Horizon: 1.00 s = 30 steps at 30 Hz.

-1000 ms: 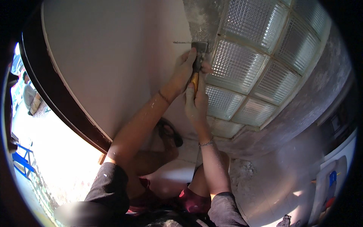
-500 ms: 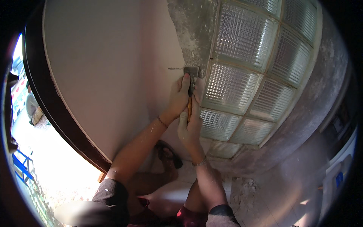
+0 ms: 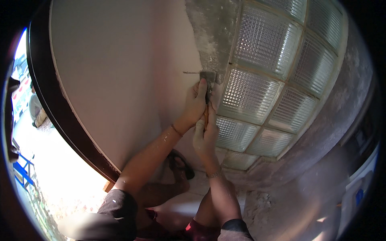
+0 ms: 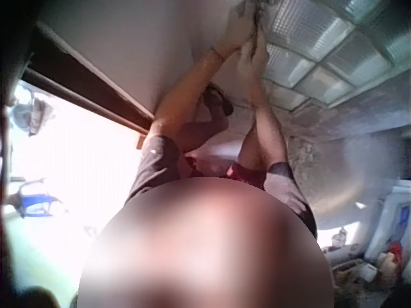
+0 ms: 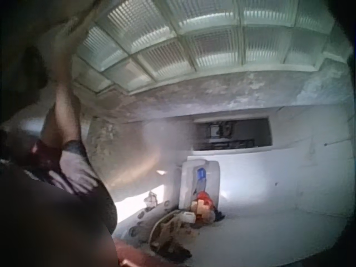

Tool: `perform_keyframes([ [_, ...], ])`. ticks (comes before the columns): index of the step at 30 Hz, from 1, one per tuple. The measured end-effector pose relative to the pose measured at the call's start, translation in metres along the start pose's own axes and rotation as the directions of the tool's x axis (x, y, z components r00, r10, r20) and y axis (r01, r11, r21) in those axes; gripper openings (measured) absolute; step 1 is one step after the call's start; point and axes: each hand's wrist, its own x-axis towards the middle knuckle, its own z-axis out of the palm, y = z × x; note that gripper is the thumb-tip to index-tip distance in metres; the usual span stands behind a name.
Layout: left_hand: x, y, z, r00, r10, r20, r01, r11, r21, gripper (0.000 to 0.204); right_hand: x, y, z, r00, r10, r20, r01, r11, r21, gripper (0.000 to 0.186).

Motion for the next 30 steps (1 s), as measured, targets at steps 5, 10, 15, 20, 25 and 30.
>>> perform_keyframes([
  [5,0.004,0.007,0.003,0.996,0.086,-0.033,-0.081,0.987,0.136,0.045,0.005,-0.005,-0.001,1.000,-0.026,-0.007,0.025,0.995,-0.100,0.050],
  [10,0.001,0.013,0.001,1.000,-0.030,0.002,0.029,0.994,0.108,0.045,0.005,-0.007,0.002,1.000,0.011,-0.023,-0.012,0.999,-0.037,0.049],
  [15,0.004,0.009,0.000,0.993,0.115,-0.014,-0.112,0.985,0.129,0.046,0.004,-0.004,0.005,1.000,-0.004,-0.018,0.003,0.998,-0.063,0.048],
  [20,0.003,0.005,0.002,0.999,0.046,0.007,-0.046,0.999,-0.014,0.046,0.003,-0.007,0.001,1.000,0.004,-0.014,-0.005,0.994,-0.105,0.047],
  [25,0.003,0.009,0.002,0.995,0.036,0.088,-0.026,0.993,-0.114,0.045,0.003,-0.005,-0.003,0.996,0.093,0.011,-0.091,0.987,-0.131,0.047],
  [30,0.005,0.013,0.003,0.999,0.000,0.046,0.004,0.997,-0.076,0.046,0.008,-0.001,0.001,0.989,-0.140,-0.045,0.131,0.978,-0.160,0.048],
])
